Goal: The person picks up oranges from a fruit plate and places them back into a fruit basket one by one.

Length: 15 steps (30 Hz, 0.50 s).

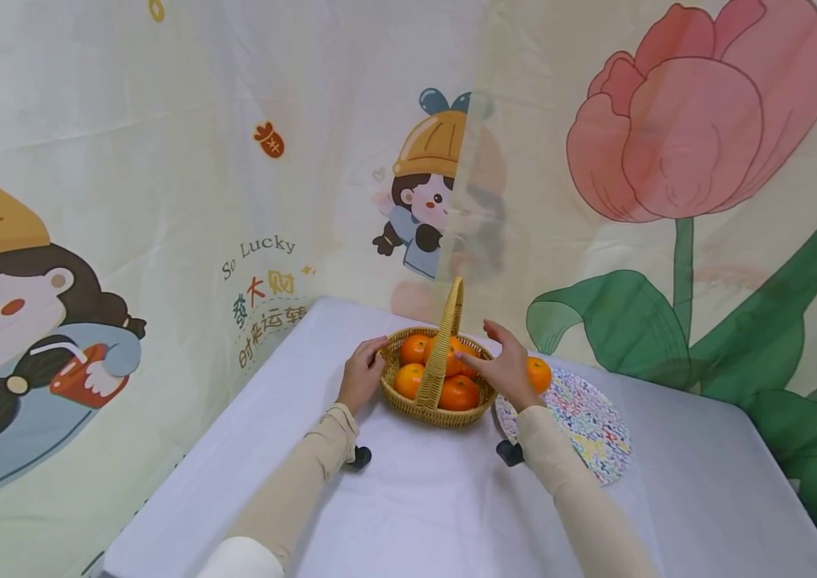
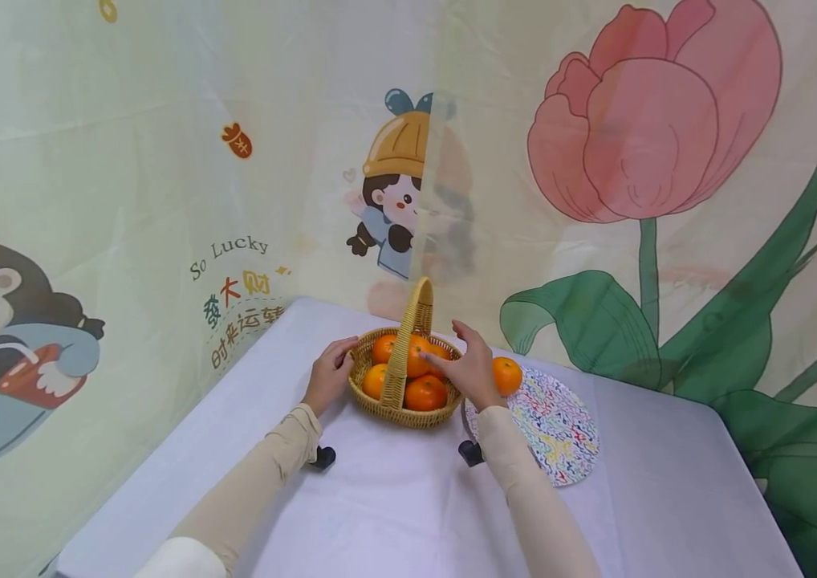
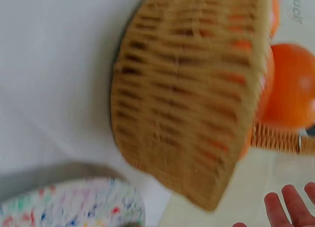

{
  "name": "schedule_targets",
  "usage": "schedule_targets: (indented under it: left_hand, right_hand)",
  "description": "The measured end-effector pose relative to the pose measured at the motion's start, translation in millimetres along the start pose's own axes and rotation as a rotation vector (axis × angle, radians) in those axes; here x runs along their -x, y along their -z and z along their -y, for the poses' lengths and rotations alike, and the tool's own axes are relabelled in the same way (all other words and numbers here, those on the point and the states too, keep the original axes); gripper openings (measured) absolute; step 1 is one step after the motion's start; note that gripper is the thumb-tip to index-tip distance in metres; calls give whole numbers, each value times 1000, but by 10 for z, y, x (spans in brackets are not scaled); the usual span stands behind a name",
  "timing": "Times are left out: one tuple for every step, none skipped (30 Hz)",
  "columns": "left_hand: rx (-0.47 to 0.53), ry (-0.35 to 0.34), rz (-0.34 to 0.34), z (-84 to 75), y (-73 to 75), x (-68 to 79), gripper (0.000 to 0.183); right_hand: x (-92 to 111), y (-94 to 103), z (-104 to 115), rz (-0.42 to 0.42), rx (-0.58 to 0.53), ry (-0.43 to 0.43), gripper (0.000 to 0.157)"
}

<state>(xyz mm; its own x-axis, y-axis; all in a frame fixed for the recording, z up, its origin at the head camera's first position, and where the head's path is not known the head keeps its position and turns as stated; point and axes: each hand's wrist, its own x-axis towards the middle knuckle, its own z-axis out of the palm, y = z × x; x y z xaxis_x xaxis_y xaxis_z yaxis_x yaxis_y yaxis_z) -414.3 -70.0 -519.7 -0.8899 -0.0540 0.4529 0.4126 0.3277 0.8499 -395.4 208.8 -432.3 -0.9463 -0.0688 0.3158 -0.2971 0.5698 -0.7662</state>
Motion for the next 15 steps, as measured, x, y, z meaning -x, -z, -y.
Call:
schedule_targets:
  left_hand:
    - [-3, -2, -2, 4, 1, -3, 34]
    - [-6, -2, -4, 7, 1, -7, 34]
    - [-6, -2, -4, 7, 3, -9, 34]
    - [-5, -1, -5, 8, 3, -10, 34]
    - [-3, -1, -5, 10, 4, -12, 34]
    - [-1, 0, -4, 8, 6, -11, 34]
    - [1, -1, -2, 10, 5, -12, 34]
    - [2, -3, -1, 13, 4, -11, 34]
    - [5, -4, 0, 13, 5, -9, 34]
    - [6, -5, -1, 18, 3, -8, 34]
    - [6, -6, 0, 19, 2, -6, 34]
    - [8, -7, -2, 20, 1, -4, 34]
    - [9, -9, -4, 22, -2, -3, 34]
    - [13, -10, -7, 21, -4, 0, 34]
    - [17, -9, -8, 18, -7, 4, 34]
  right_hand:
    - [0, 45, -7, -11, 1, -7, 92]
    - [-1, 92, -17, -24, 8, -10, 90]
    - [-1, 137, -34, -39, 11, -16, 88]
    - [0, 184, -54, -51, 15, -19, 86]
    - [3, 228, -74, -63, 17, -24, 85]
    - [9, 271, -97, -73, 19, -31, 85]
    - [10, 310, -132, -84, 26, -36, 85]
    - [12, 346, -168, -93, 30, -40, 86]
    - [16, 381, -204, -97, 32, -45, 88]
    - [23, 414, -237, -101, 32, -54, 90]
    - [32, 444, -270, -107, 30, -66, 91]
    - [42, 472, -309, -114, 31, -77, 91]
    - [53, 500, -348, -118, 31, -88, 92]
    - [67, 524, -386, -124, 28, -105, 92]
    - [85, 549, -419, -129, 25, -124, 92]
